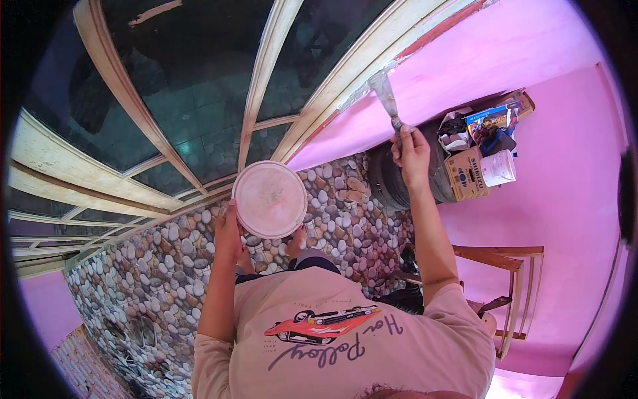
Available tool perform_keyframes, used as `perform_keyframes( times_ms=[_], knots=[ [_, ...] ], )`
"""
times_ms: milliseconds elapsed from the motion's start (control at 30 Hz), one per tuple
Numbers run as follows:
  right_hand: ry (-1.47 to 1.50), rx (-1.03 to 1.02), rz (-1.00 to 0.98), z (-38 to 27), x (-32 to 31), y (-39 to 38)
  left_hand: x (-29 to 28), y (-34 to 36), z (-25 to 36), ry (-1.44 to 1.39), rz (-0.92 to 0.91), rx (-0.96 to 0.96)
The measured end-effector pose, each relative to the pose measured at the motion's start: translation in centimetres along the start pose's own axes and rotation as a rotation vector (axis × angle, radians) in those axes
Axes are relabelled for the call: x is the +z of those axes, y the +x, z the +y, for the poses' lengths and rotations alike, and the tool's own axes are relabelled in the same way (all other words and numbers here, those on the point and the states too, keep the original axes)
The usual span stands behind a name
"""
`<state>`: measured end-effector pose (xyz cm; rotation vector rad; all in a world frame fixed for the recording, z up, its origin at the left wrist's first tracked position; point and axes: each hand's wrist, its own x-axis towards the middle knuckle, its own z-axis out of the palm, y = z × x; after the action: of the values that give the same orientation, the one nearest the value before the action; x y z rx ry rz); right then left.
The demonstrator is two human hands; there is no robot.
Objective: The person applies putty or paint mixture onto a wall and door frame joint using a putty knife from a container held in their other hand, then scrapes along the frame edge.
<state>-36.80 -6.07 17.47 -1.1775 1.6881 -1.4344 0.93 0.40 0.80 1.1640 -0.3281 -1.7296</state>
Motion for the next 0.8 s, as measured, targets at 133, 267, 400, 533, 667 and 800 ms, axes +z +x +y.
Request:
perform_keyframes(
  times_ms=[133,267,400,533,667,800],
  knots=[
    [0.055,0.049,0.03,3.2,1.8,-0.7,0.8,-0.8,0.9,-0.027,-0.008,0.049],
    [0.0,0.08,-0.012,7.0,1.9,-0.5,0.6,-0.7,0.8,0.005,0.012,0.064],
    [-0.035,0.106,-0.006,9.0,2.3,-0.9,0.5,-0.9,1.0,0.024,-0.009,0.038],
    [-0.069,0.087,-0.053,8.7,0.6,-0.4,0.4,-0.7,0.8,0.017,0.023,0.043],
    [-0.083,0.016,-0.062,4.6,-0.5,0.1,0.4,-0.5,0.4,0.013,0.027,0.023],
    [-0.156,-0.054,-0.069,1.5,-1.6,1.0,0.6,-0.3,0.2,0.022,0.064,0.027]
  ],
)
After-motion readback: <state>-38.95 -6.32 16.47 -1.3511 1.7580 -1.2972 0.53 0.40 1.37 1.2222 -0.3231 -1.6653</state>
